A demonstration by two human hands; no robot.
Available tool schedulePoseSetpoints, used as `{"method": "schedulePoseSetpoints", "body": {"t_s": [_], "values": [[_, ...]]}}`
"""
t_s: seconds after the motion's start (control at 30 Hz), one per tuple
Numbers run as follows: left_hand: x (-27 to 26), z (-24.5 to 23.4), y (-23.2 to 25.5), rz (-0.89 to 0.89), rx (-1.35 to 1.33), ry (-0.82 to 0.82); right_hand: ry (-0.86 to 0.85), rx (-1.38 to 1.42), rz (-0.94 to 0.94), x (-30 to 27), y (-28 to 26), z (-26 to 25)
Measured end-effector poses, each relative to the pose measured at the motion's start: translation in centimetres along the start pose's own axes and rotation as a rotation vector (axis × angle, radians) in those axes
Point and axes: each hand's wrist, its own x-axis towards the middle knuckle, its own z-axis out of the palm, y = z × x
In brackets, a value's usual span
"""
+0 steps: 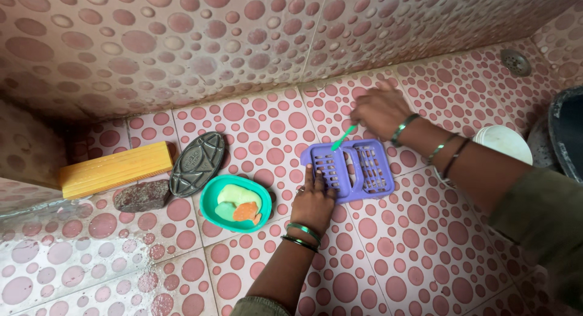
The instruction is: The person cleans a purple plastic grater using a green toothbrush. They repeatedly dip the toothbrush into a white container of water and scrub the grater's surfaces and slots.
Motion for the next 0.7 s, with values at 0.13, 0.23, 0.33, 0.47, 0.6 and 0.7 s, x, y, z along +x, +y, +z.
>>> {"method": "schedulePoseSetpoints", "body": {"t_s": [0.13,0.23,0.33,0.47,0.6,0.7], "values": [[0.3,0.1,0.1,0.003,0.023,0.020,0.028,-0.067,-0.031,-0.7,-0.6,0.4],[0.2,0.4,0.0,0.005,0.036,0.026,0.123,-0.091,-0.078,-0.5,-1.6,0.9],[0.2,0.5,0.0,0.010,0.033,0.025,0.099,-0.114,-0.030,-1.2,-1.9,0.8],[0.2,0.6,-0.1,0.010,0.009,0.059,0.062,-0.191,0.038,-3.5,-2.7,0.9],[0.1,0.8,0.0,0.007,0.028,0.068,0.107,-0.235,0.068,-4.5,-3.3,1.3],[-0.1,0.8,0.0,0.015,0.033,0.087,0.087,-0.167,0.165,-4.6,-4.1,1.2]]}}
